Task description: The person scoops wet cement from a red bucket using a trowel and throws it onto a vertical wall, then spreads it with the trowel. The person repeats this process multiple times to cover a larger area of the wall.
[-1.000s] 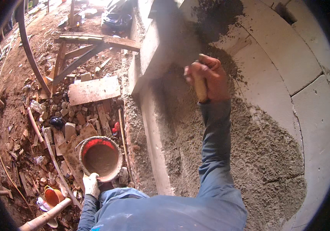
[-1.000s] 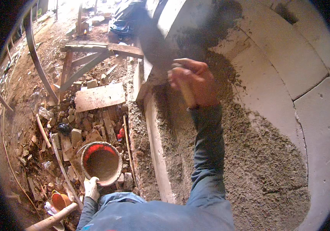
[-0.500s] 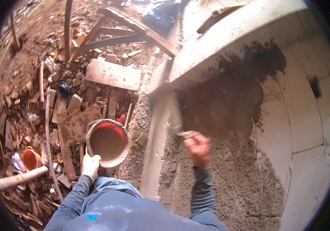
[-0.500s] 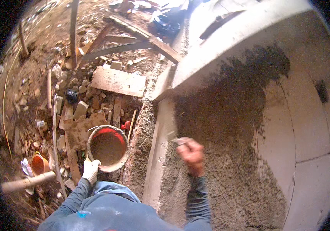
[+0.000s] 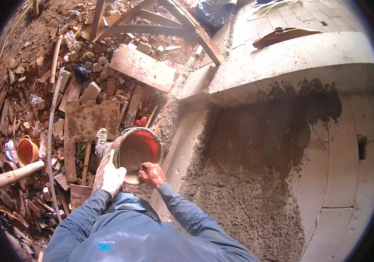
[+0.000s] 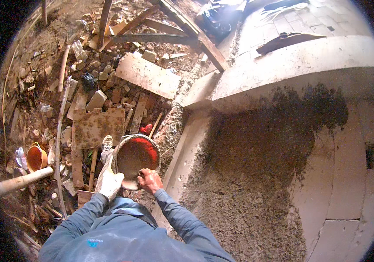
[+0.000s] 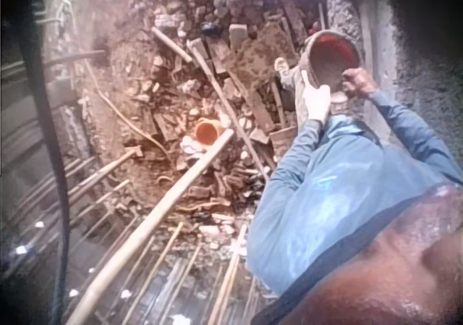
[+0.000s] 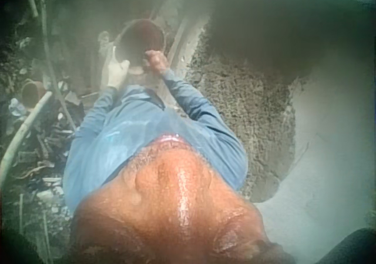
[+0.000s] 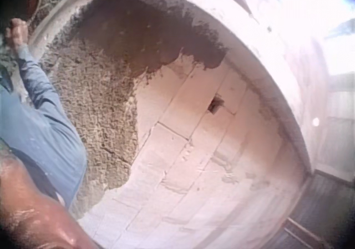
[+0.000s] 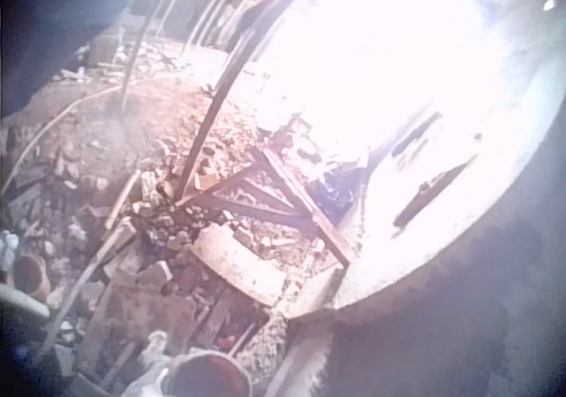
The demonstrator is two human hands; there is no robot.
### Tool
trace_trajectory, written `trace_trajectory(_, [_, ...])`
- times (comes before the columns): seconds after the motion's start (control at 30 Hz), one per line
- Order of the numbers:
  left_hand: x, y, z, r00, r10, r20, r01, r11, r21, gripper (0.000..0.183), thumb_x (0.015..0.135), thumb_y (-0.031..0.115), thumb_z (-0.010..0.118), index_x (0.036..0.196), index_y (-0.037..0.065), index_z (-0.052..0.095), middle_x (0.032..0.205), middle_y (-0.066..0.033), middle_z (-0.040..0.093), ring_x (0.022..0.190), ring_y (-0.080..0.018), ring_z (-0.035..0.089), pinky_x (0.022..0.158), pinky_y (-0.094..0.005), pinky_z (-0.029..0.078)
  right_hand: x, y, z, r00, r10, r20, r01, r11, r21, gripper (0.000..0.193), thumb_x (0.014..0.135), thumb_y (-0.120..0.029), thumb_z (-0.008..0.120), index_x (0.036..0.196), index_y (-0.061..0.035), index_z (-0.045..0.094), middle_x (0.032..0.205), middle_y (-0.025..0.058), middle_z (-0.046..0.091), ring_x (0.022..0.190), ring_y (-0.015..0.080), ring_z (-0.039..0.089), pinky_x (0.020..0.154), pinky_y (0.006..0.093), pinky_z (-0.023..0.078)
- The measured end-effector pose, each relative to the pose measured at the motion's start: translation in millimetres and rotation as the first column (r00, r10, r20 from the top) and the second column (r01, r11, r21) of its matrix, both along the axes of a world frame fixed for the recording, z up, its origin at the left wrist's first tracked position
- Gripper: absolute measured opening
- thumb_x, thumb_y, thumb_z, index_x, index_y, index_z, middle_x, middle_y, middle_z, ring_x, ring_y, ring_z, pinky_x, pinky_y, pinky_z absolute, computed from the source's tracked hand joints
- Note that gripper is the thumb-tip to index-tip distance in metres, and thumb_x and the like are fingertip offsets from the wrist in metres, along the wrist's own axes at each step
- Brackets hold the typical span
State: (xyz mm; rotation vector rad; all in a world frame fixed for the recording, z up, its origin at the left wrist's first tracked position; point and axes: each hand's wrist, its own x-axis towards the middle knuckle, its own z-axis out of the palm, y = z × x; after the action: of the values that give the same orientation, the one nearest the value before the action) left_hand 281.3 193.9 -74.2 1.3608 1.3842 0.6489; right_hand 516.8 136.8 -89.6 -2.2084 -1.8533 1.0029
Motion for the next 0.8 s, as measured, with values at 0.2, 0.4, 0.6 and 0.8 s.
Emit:
trace_trajectory(0.2, [-20, -10, -40, 0.99, 0.09, 0.107, -0.06, 0.965, -0.257, 0.047, 0.091, 0.019, 0.067, 0.128, -0.01, 0.063, 0.091, -0.0238, 0.073, 0.079, -0.0302, 0.071, 0.073, -0.0436, 0.058, -5, -26, 58, 0.988, -0.053, -0.148, 0.096, 0.95, 0.296, 0.039, 0.099, -0.028, 0.075, 0.129, -0.0041, 0.073, 0.117, 0.0192, 0.076, 0.108, 0.0402, 0.073, 0.094, 0.0467, 0.059])
trace_trajectory(0.4, [-2, -18, -12, 0.91, 0.258, 0.323, -0.139, 0.928, -0.347, 0.02, 0.084, 0.008, 0.07, 0.101, 0.001, 0.063, 0.077, 0.0023, 0.053, 0.064, -0.0105, 0.047, 0.057, -0.0317, 0.042, 20, -73, 53, 0.986, -0.131, 0.101, 0.072, 0.89, 0.45, 0.041, 0.096, -0.025, 0.071, 0.133, -0.0083, 0.066, 0.119, 0.0178, 0.07, 0.104, 0.0416, 0.071, 0.088, 0.0494, 0.059])
trace_trajectory(0.6, [2, -31, -27, 0.917, 0.212, 0.339, -0.065, 0.915, -0.397, 0.024, 0.081, 0.01, 0.07, 0.102, 0.003, 0.061, 0.089, -0.0033, 0.062, 0.077, -0.016, 0.057, 0.071, -0.0341, 0.05, 54, -62, 224, 0.872, -0.133, 0.472, -0.135, 0.861, 0.491, 0.026, 0.095, -0.02, 0.074, 0.119, -0.0114, 0.07, 0.102, 0.0078, 0.067, 0.076, 0.0216, 0.072, 0.059, 0.0384, 0.062])
trace_trajectory(0.8, [-3, -43, -16, 0.917, 0.13, 0.377, -0.003, 0.948, -0.318, 0.02, 0.083, 0.009, 0.068, 0.1, 0.002, 0.062, 0.09, -0.0037, 0.063, 0.079, -0.0163, 0.057, 0.074, -0.0331, 0.049, 95, -41, 411, 0.878, -0.206, 0.432, -0.217, 0.632, 0.744, 0.029, 0.09, -0.025, 0.08, 0.115, -0.0121, 0.073, 0.105, 0.0128, 0.074, 0.09, 0.0334, 0.077, 0.076, 0.046, 0.065])
